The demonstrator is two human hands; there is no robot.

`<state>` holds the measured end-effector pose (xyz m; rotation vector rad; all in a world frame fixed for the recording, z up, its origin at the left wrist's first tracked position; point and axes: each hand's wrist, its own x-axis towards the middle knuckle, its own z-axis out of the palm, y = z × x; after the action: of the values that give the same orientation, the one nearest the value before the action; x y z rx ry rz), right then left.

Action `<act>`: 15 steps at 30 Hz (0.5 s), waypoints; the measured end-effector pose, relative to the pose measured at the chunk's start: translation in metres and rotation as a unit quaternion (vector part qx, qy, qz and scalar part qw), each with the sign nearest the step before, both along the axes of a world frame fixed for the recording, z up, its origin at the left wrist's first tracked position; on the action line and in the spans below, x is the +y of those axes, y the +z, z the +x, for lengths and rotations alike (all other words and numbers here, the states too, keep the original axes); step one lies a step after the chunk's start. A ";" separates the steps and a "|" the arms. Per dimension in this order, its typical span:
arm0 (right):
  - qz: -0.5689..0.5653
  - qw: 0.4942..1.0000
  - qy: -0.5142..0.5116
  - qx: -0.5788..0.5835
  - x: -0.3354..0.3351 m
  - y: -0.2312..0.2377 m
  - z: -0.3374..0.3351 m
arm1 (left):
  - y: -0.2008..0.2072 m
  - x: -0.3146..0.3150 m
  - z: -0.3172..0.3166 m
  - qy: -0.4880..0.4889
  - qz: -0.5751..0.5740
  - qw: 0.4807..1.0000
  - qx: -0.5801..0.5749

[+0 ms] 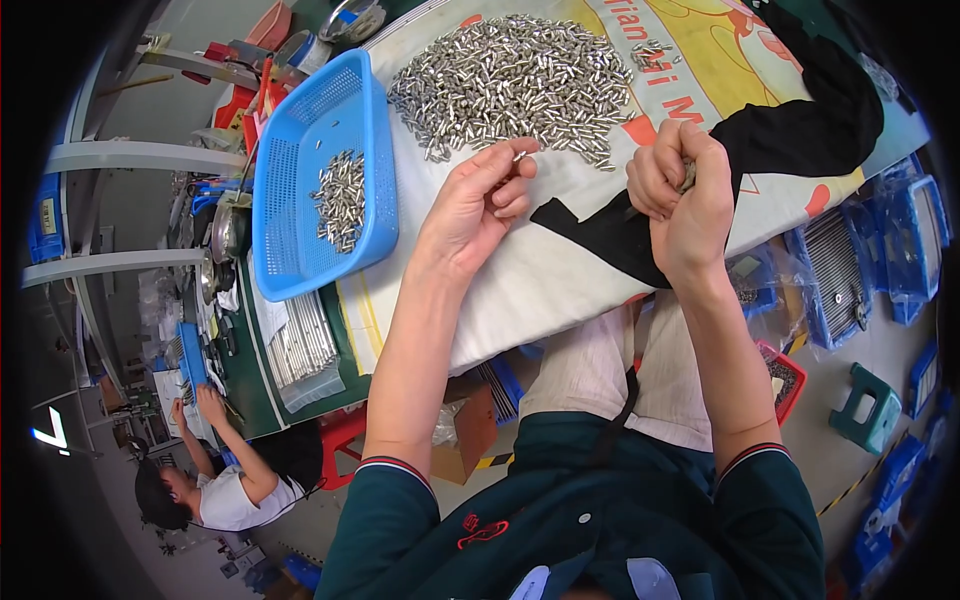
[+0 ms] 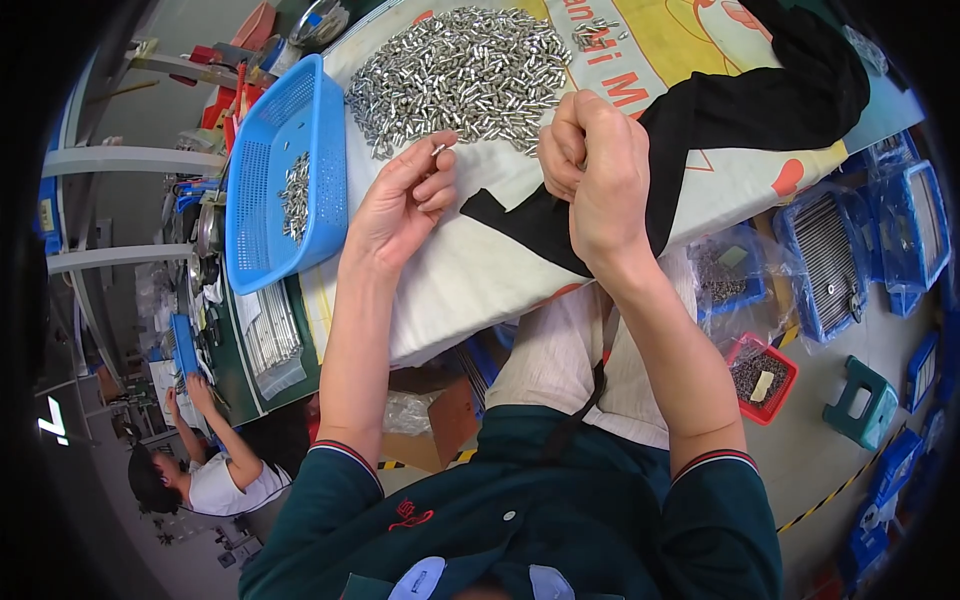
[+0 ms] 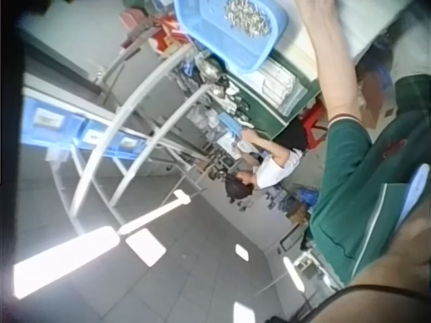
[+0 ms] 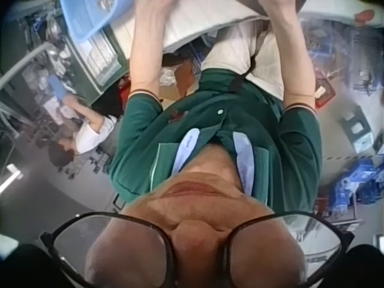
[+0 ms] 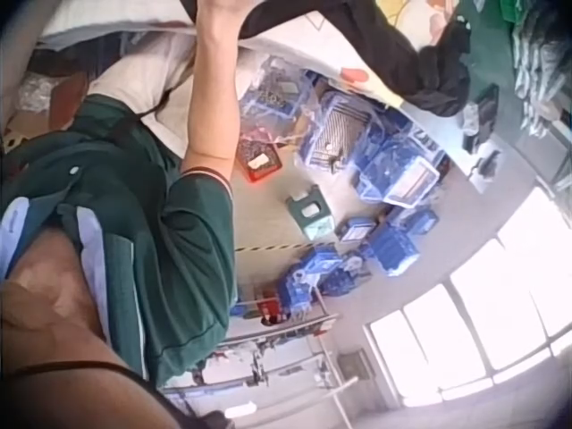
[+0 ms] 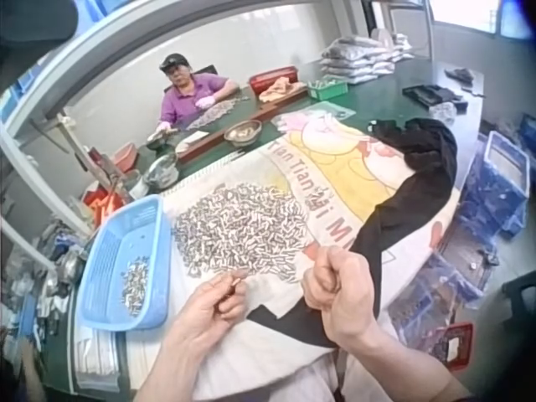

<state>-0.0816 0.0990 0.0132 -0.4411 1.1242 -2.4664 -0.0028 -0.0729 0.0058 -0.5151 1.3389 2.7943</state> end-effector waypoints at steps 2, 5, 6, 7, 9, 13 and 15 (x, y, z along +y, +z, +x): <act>-0.002 1.000 0.002 0.002 0.000 -0.001 0.000 | 0.001 -0.002 0.000 0.082 0.061 0.995 0.001; -0.004 1.000 0.003 0.001 0.000 -0.001 0.000 | 0.001 -0.021 0.005 0.089 -0.074 0.992 0.047; -0.005 1.000 0.002 -0.003 0.001 -0.001 -0.001 | 0.007 -0.019 0.006 0.112 -0.167 0.980 0.005; -0.005 1.000 0.003 -0.003 0.001 -0.002 -0.001 | 0.012 -0.014 0.005 0.135 -0.282 0.948 -0.051; -0.013 1.000 -0.001 -0.009 0.001 -0.003 -0.002 | 0.014 -0.004 0.001 0.185 -0.448 0.868 -0.112; -0.011 1.000 -0.002 -0.018 0.000 -0.001 -0.001 | 0.003 -0.007 0.003 0.097 -0.743 0.660 -0.054; -0.010 1.000 0.002 -0.011 0.000 -0.001 -0.001 | 0.001 -0.004 0.002 0.086 -0.756 0.647 -0.038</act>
<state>-0.0827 0.0994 0.0117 -0.4195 1.0891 -2.4763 -0.0011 -0.0774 0.0066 -0.6332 3.3400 0.8842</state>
